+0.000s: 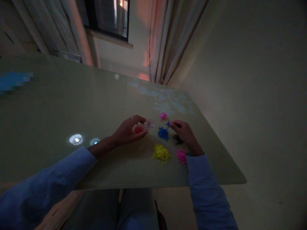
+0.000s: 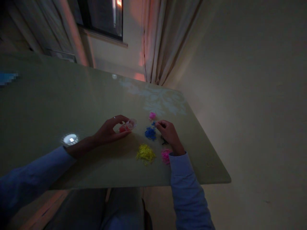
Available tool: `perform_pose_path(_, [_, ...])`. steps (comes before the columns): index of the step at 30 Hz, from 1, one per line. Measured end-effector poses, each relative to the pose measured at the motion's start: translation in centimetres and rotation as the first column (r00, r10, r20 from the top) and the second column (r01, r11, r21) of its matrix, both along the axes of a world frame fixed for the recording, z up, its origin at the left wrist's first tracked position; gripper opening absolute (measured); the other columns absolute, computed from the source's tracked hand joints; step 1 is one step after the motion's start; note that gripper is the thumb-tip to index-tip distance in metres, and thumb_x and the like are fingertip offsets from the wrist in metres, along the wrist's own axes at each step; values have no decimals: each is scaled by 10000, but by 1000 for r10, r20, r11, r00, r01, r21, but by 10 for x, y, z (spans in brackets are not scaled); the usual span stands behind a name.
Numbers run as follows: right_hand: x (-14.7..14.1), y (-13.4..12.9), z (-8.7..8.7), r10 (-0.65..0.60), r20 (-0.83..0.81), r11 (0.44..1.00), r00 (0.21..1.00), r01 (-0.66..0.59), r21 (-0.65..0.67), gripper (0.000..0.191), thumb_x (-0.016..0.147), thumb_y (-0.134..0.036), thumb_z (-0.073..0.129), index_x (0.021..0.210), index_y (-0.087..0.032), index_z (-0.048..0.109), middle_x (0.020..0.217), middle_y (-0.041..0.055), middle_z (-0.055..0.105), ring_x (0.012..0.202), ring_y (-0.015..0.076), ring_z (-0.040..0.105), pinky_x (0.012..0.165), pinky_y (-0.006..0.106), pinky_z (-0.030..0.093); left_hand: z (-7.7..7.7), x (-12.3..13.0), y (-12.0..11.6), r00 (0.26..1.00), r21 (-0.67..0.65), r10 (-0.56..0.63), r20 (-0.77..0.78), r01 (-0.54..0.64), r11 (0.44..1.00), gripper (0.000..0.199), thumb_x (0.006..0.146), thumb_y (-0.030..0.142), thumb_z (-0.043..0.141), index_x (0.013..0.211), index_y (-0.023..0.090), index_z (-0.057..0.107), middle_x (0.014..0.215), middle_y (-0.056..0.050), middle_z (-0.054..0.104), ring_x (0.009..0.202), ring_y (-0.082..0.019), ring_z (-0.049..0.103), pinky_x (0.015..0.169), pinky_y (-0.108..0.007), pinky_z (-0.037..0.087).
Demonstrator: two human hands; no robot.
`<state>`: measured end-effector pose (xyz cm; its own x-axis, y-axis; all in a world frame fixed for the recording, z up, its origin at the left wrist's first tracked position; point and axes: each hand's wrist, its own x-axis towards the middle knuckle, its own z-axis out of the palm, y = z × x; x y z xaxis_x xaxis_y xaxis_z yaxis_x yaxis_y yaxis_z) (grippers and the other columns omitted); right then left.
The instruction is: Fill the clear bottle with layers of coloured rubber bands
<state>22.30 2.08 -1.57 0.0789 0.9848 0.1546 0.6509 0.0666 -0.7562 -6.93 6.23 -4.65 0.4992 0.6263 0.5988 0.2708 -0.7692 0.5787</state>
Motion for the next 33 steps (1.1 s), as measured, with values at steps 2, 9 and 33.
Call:
perform_pose_path(2, [-1,-1,1,-13,-22,1000,1000,14,3,350,798,-516,625,748,-179,704,687,14,645,659,162,553,599,260,431,1,0,0,1000,3,0,-1,0,1000,330,868,421,688,1092,189,616,1038,-84,718,914,-211,684,820,-344,553])
perform_pose_path(9, [-8,-5,10,-34,-128,999,991,33,-10,376,776,-550,638,762,-179,695,656,-9,564,589,133,454,546,261,367,0,0,0,1000,13,0,-3,0,1000,320,872,398,695,1094,184,610,1041,-86,714,924,-211,685,818,-342,554])
perform_pose_path(33, [-63,-24,42,93,-359,981,929,-24,193,322,816,-496,710,687,-208,644,610,-35,504,592,121,443,611,264,423,-2,4,1,1000,30,24,-8,-24,999,316,872,395,695,1087,175,624,1048,-99,719,950,-226,681,847,-368,540])
